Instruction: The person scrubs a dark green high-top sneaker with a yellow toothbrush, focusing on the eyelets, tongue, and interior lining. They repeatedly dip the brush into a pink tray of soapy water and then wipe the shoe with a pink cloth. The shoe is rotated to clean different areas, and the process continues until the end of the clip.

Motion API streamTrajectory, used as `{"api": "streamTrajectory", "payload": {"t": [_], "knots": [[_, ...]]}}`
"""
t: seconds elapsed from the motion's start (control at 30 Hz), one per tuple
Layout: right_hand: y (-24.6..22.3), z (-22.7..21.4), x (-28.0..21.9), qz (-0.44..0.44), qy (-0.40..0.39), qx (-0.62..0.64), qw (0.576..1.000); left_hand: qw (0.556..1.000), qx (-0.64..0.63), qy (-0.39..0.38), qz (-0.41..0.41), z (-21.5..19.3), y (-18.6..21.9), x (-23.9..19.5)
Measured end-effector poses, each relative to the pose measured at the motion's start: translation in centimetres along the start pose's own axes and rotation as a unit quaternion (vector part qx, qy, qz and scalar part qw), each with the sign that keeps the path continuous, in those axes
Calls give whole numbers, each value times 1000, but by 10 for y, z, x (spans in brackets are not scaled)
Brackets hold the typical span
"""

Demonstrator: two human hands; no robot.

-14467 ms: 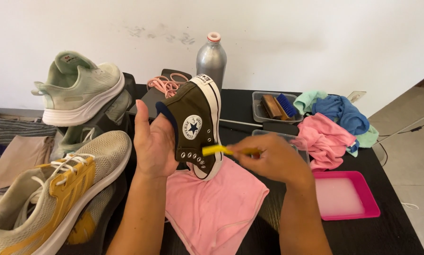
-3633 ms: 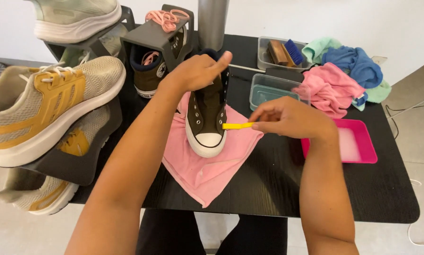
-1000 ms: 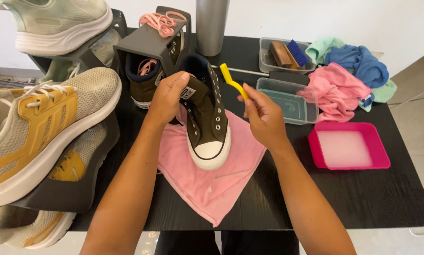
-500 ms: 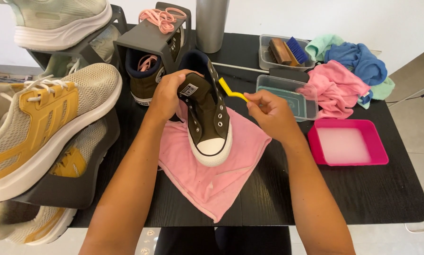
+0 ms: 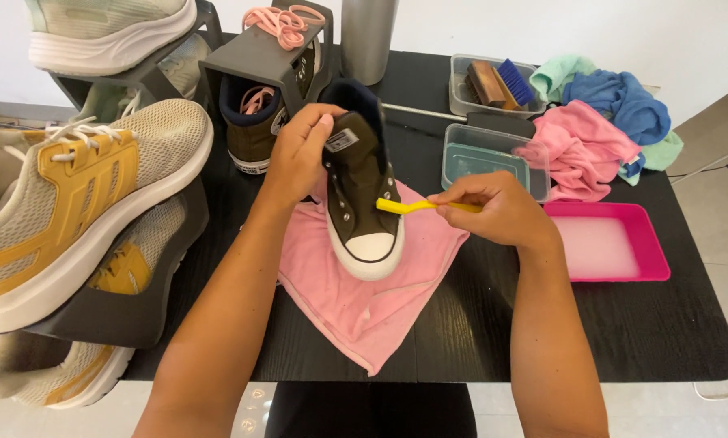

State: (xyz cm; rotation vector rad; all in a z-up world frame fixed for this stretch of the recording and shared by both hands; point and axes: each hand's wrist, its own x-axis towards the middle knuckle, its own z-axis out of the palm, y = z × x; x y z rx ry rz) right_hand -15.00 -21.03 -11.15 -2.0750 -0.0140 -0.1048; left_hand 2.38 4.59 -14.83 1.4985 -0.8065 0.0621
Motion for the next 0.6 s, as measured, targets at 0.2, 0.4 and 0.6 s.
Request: {"api": "streamTrajectory", "payload": {"t": [0.2,0.4,0.6], "knots": [[5,11,0,-60,-24,-59,996,998,12,-22,53,7,2,-4],[-36,31,-11,-132,-23,-140,981,994,42,-62,76,-3,4,-3],[-30,32,-8,-163,23,-136,977,983,120,-101,97,-19,8,-4]]}}
